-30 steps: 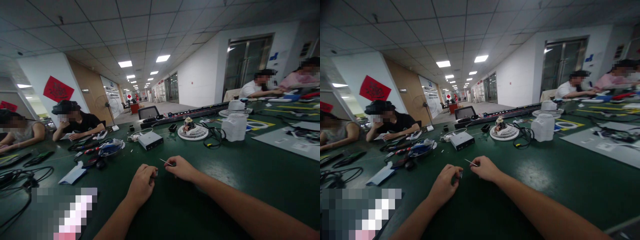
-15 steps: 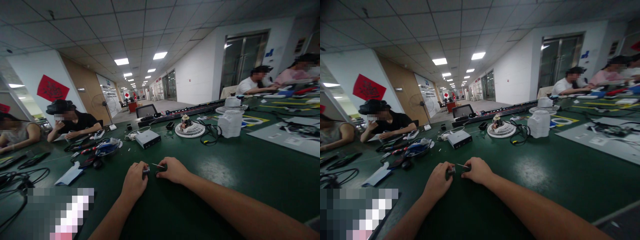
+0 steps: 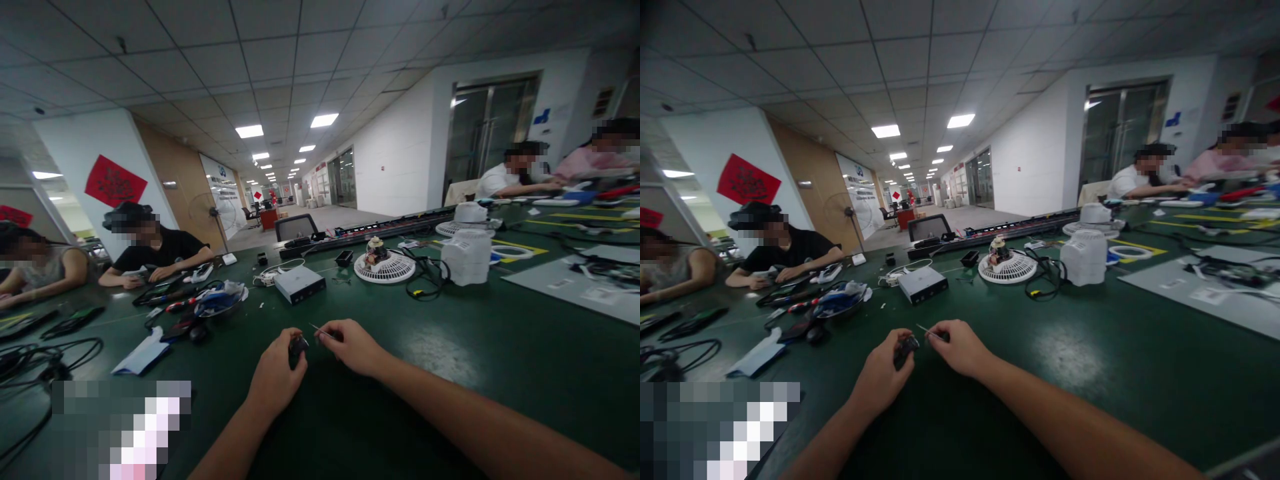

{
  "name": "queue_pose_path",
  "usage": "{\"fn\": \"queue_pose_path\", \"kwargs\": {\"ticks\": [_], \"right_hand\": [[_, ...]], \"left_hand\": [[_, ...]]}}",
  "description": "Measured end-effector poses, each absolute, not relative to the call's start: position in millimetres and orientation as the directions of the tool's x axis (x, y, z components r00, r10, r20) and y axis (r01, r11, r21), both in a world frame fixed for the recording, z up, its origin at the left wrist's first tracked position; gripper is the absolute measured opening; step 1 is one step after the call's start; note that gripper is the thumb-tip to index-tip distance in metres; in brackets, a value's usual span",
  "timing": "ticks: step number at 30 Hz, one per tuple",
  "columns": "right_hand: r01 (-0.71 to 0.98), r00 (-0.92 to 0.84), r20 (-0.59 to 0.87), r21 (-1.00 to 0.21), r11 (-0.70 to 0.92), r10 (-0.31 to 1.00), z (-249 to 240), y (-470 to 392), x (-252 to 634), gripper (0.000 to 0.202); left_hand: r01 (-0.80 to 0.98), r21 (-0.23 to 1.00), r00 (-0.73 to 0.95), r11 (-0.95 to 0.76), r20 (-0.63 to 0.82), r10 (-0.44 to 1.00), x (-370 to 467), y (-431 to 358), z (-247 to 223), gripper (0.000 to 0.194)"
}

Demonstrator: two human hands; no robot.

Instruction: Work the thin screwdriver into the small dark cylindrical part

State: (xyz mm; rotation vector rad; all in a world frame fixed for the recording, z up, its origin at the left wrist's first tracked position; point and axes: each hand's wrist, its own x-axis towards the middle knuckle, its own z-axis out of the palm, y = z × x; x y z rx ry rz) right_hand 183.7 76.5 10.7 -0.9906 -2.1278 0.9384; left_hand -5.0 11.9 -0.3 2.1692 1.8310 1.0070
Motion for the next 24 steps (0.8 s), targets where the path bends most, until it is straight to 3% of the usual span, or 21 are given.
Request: {"fn": "queue_pose_path", "kwargs": {"ticks": [8, 13, 16, 24], "right_hand": [[0.210, -0.576, 0.189, -0.906, 0.368, 0.795, 3, 80, 182, 0.016], [0.285, -0.529, 0.308, -0.813, 0.507, 0.791, 5, 79, 186, 0.010], [0.345, -0.516, 0.307, -0.781, 0.521, 0.800, 10, 79, 189, 0.017], [0.325, -0.690, 0.269, -0.714, 0.620, 0.672, 8, 88, 199, 0.017]], "left_hand": [[0.740, 0.519, 0.167, -0.428, 0.474, 0.864, 1, 4, 3, 0.035], [0.703, 0.523, 0.221, -0.482, 0.484, 0.847, 1, 2, 3, 0.035], [0.686, 0.521, 0.236, -0.508, 0.501, 0.833, 1, 1, 3, 0.033], [0.689, 0.487, 0.317, -0.537, 0.464, 0.827, 4, -3, 4, 0.026]]}}
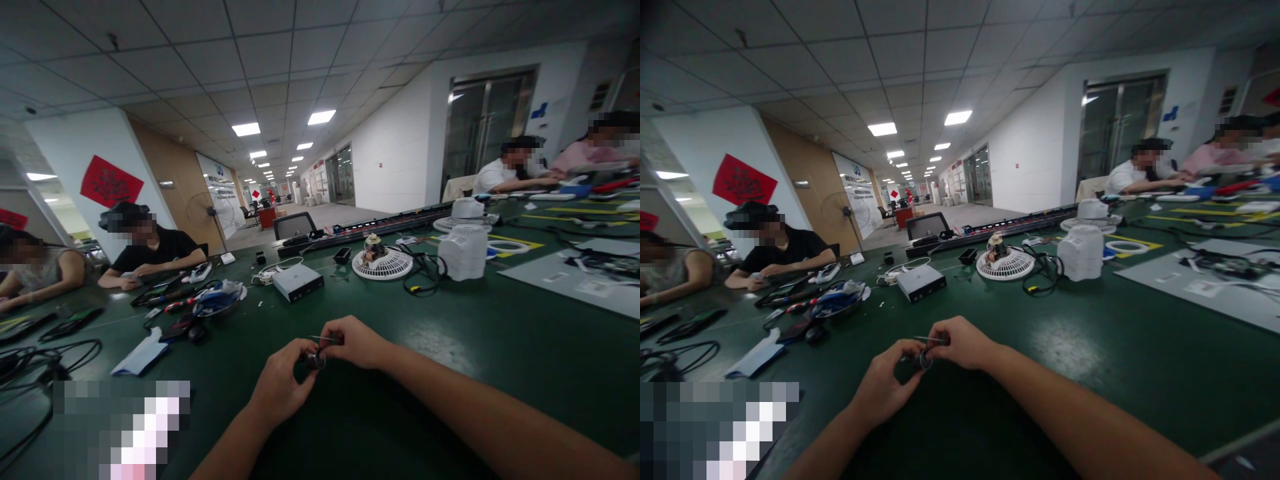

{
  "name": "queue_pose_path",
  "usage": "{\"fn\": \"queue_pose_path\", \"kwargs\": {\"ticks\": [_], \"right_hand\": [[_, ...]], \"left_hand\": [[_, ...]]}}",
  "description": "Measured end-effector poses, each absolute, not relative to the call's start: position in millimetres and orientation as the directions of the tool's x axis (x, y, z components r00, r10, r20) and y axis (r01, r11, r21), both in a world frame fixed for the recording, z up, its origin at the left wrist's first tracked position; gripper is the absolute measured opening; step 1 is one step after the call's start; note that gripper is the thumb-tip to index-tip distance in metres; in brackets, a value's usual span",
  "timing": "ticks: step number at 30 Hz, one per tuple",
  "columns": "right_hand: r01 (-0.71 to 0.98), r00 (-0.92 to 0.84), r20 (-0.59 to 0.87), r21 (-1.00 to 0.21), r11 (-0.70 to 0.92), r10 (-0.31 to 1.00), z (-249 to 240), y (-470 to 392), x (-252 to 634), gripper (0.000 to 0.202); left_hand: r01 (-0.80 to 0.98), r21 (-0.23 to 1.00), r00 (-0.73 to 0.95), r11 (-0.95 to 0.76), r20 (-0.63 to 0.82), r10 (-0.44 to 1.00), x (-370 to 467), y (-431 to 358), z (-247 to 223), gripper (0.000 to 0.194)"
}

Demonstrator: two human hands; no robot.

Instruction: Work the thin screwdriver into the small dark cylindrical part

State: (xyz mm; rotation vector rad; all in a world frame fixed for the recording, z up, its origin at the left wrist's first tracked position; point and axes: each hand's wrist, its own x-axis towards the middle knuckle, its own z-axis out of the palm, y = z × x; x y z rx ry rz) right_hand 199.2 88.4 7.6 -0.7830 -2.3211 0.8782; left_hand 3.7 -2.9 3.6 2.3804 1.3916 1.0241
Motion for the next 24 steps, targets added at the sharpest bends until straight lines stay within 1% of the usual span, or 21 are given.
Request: {"fn": "queue_pose_path", "kwargs": {"ticks": [2, 4, 6, 9, 12, 15, 17, 19, 21, 24], "right_hand": [[0.316, -0.725, 0.294, -0.662, 0.680, 0.622, 10, 89, 202, 0.016], [0.310, -0.736, 0.308, -0.638, 0.705, 0.603, 11, 88, 202, 0.016], [0.298, -0.713, 0.301, -0.688, 0.662, 0.634, 10, 86, 199, 0.018], [0.247, -0.676, 0.228, -0.826, 0.507, 0.701, 3, 84, 192, 0.020], [0.248, -0.651, 0.193, -0.860, 0.446, 0.734, -1, 84, 186, 0.020], [0.223, -0.646, 0.219, -0.862, 0.455, 0.731, 0, 85, 186, 0.022], [0.246, -0.639, 0.260, -0.822, 0.513, 0.724, 5, 86, 191, 0.022], [0.345, -0.614, 0.314, -0.718, 0.605, 0.724, 11, 87, 198, 0.020], [0.421, -0.629, 0.372, -0.575, 0.701, 0.682, 17, 88, 205, 0.019], [0.449, -0.658, 0.405, -0.465, 0.762, 0.635, 21, 88, 210, 0.020]], "left_hand": [[0.689, 0.481, 0.333, -0.542, 0.454, 0.826, 5, -4, 4, 0.023], [0.688, 0.472, 0.344, -0.550, 0.455, 0.821, 5, -5, 5, 0.020], [0.678, 0.469, 0.344, -0.566, 0.478, 0.808, 4, -5, 4, 0.017], [0.663, 0.466, 0.330, -0.586, 0.520, 0.788, 1, -4, 3, 0.014], [0.671, 0.472, 0.319, -0.572, 0.512, 0.797, 0, -2, 3, 0.013], [0.711, 0.479, 0.260, -0.515, 0.500, 0.826, 1, 1, 5, 0.013], [0.760, 0.461, 0.207, -0.459, 0.497, 0.842, 0, 4, 6, 0.013], [0.805, 0.442, 0.154, -0.395, 0.488, 0.859, -3, 6, 6, 0.015], [0.832, 0.442, 0.103, -0.336, 0.471, 0.876, -7, 8, 6, 0.016], [0.841, 0.454, 0.065, -0.294, 0.455, 0.888, -10, 9, 6, 0.016]]}}
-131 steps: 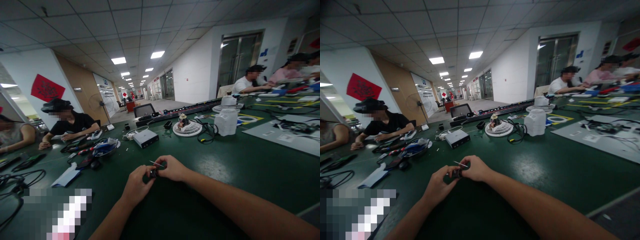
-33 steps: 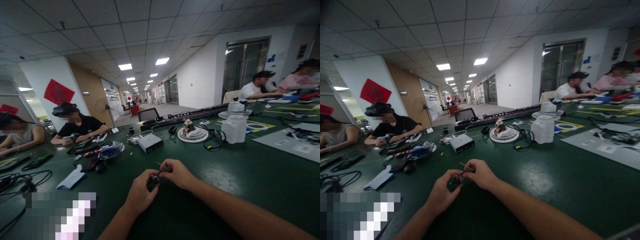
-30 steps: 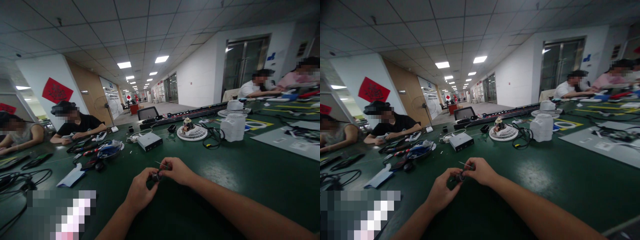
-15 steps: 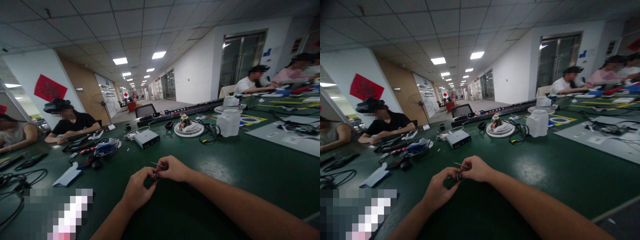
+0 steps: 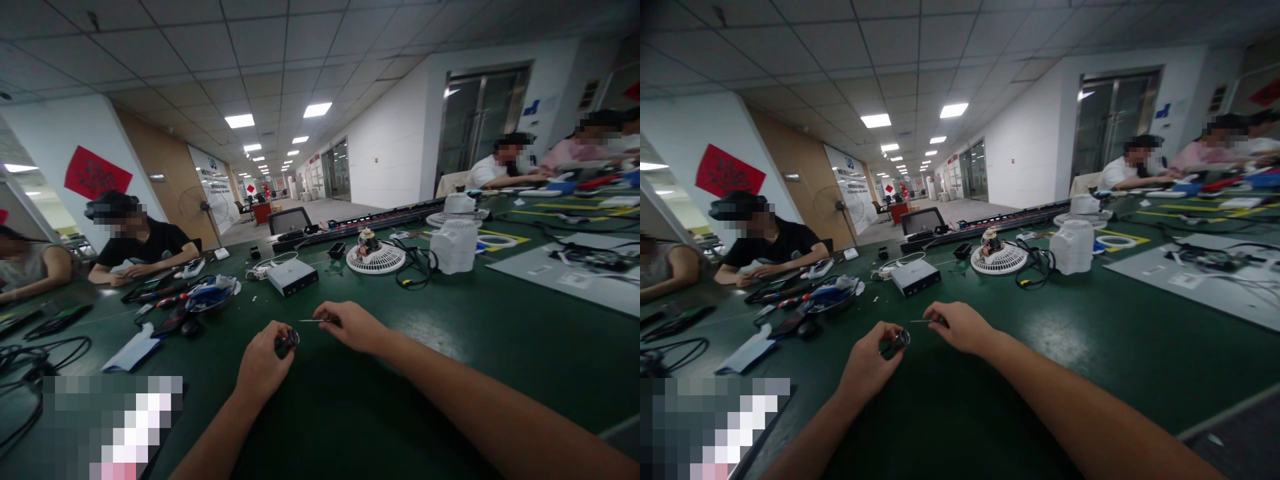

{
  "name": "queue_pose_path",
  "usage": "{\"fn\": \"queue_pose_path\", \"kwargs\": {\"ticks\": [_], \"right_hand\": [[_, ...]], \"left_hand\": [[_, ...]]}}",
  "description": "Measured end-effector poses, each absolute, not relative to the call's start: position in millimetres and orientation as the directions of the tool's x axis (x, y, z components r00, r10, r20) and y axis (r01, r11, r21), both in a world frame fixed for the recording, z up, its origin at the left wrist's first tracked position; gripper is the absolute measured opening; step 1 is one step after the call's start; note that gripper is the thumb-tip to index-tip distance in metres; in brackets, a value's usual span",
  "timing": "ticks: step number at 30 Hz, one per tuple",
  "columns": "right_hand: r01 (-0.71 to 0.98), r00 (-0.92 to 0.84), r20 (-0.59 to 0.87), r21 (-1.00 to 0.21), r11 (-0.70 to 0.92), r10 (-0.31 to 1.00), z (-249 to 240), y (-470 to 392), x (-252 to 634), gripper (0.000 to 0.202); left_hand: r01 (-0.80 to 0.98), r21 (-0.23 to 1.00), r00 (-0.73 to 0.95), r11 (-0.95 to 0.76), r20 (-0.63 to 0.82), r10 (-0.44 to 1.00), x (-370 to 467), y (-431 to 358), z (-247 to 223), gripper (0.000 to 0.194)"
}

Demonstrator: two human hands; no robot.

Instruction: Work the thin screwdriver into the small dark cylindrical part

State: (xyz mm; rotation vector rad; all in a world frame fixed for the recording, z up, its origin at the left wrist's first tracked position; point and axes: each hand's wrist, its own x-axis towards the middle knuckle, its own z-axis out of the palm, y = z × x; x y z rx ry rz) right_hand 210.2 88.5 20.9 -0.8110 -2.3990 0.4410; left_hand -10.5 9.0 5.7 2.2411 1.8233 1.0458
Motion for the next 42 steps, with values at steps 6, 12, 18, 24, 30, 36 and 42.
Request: {"fn": "queue_pose_path", "kwargs": {"ticks": [6, 12, 18, 24, 30, 36, 42], "right_hand": [[0.456, -0.747, 0.395, -0.280, 0.845, 0.534, 19, 87, 208, 0.021], [0.460, -0.775, 0.371, -0.223, 0.859, 0.512, 21, 83, 208, 0.023], [0.515, -0.723, 0.377, -0.262, 0.816, 0.578, 20, 82, 208, 0.022], [0.443, -0.754, 0.370, -0.324, 0.836, 0.543, 18, 83, 207, 0.021], [0.509, -0.738, 0.340, -0.286, 0.812, 0.583, 17, 83, 207, 0.021], [0.514, -0.730, 0.324, -0.320, 0.796, 0.601, 19, 78, 203, 0.021], [0.629, -0.696, 0.282, -0.205, 0.750, 0.661, 26, 71, 200, 0.026]], "left_hand": [[0.824, 0.436, 0.127, -0.361, 0.479, 0.869, -4, 6, 6, 0.017], [0.837, 0.413, 0.146, -0.358, 0.462, 0.875, -3, 6, 5, 0.018], [0.826, 0.427, 0.164, -0.367, 0.441, 0.882, -5, 6, 6, 0.018], [0.823, 0.441, 0.166, -0.359, 0.417, 0.894, -5, 6, 4, 0.023], [0.805, 0.456, 0.176, -0.381, 0.430, 0.886, -4, 6, 4, 0.020], [0.797, 0.463, 0.187, -0.388, 0.423, 0.887, -5, 7, 1, 0.020], [0.797, 0.472, 0.183, -0.378, 0.408, 0.895, -6, 9, 0, 0.020]]}}
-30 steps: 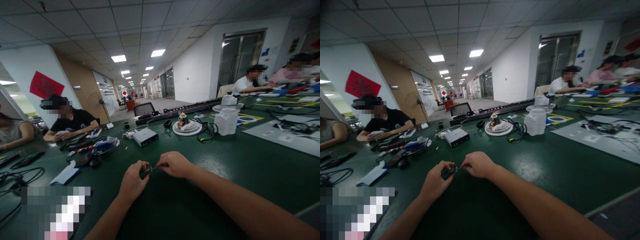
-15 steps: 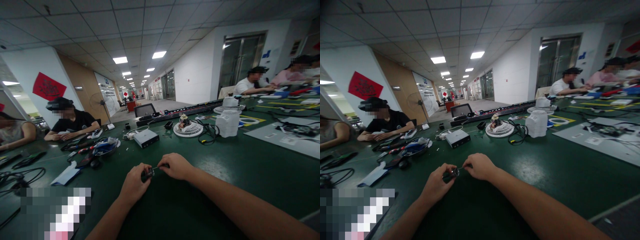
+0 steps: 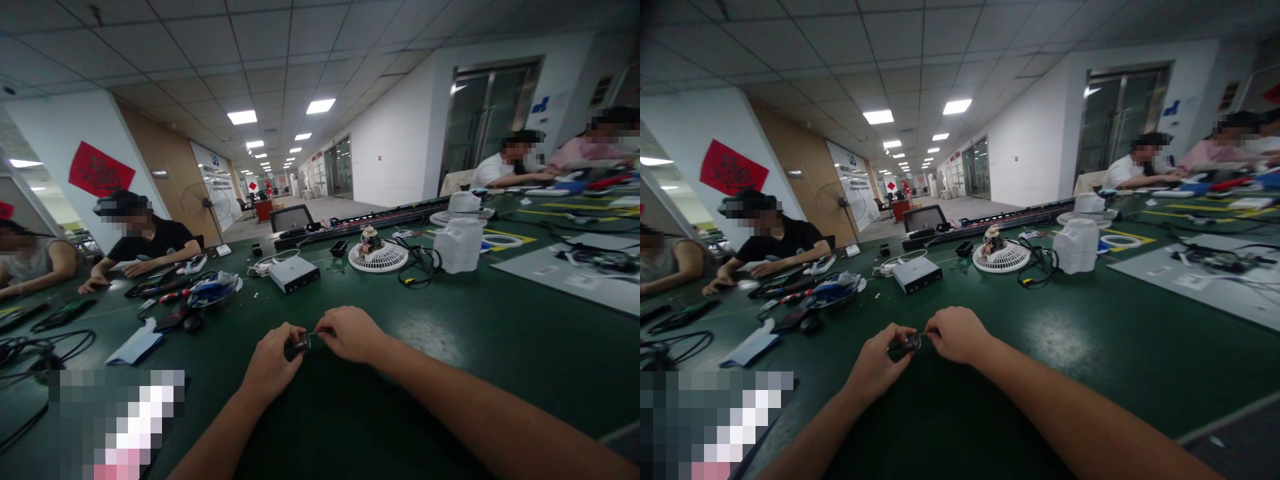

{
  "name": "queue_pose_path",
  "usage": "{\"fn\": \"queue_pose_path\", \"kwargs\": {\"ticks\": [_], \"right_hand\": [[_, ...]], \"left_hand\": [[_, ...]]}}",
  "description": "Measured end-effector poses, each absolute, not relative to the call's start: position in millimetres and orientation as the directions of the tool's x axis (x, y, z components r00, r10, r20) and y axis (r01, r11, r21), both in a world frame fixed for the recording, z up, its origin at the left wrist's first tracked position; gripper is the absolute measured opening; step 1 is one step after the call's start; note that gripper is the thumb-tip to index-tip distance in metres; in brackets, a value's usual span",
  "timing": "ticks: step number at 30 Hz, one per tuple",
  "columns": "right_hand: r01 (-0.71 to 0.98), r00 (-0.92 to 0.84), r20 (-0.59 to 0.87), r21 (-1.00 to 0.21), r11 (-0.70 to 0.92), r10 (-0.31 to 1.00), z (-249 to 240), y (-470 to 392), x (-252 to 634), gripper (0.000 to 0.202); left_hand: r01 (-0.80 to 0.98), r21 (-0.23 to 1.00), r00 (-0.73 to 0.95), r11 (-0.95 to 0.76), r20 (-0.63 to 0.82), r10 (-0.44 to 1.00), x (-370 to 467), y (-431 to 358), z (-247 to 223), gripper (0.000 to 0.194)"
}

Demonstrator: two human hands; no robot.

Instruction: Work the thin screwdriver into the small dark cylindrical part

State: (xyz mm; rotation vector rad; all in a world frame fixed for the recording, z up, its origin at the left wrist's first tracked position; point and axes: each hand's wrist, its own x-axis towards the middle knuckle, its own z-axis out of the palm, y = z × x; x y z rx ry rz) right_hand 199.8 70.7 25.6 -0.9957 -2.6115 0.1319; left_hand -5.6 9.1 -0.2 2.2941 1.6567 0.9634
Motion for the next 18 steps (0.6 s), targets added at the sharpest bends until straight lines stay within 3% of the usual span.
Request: {"fn": "queue_pose_path", "kwargs": {"ticks": [9, 18], "right_hand": [[0.663, -0.708, 0.160, -0.185, 0.725, 0.688, 31.4, 67.7, 201.9, 0.024], [0.685, -0.683, 0.193, -0.164, 0.710, 0.704, 32.4, 65.7, 200.3, 0.027]], "left_hand": [[0.825, 0.414, 0.204, -0.384, 0.414, 0.887, -1.4, 7.3, -0.7, 0.019], [0.814, 0.421, 0.215, -0.400, 0.421, 0.881, -3.7, 7.9, -1.9, 0.020]]}}
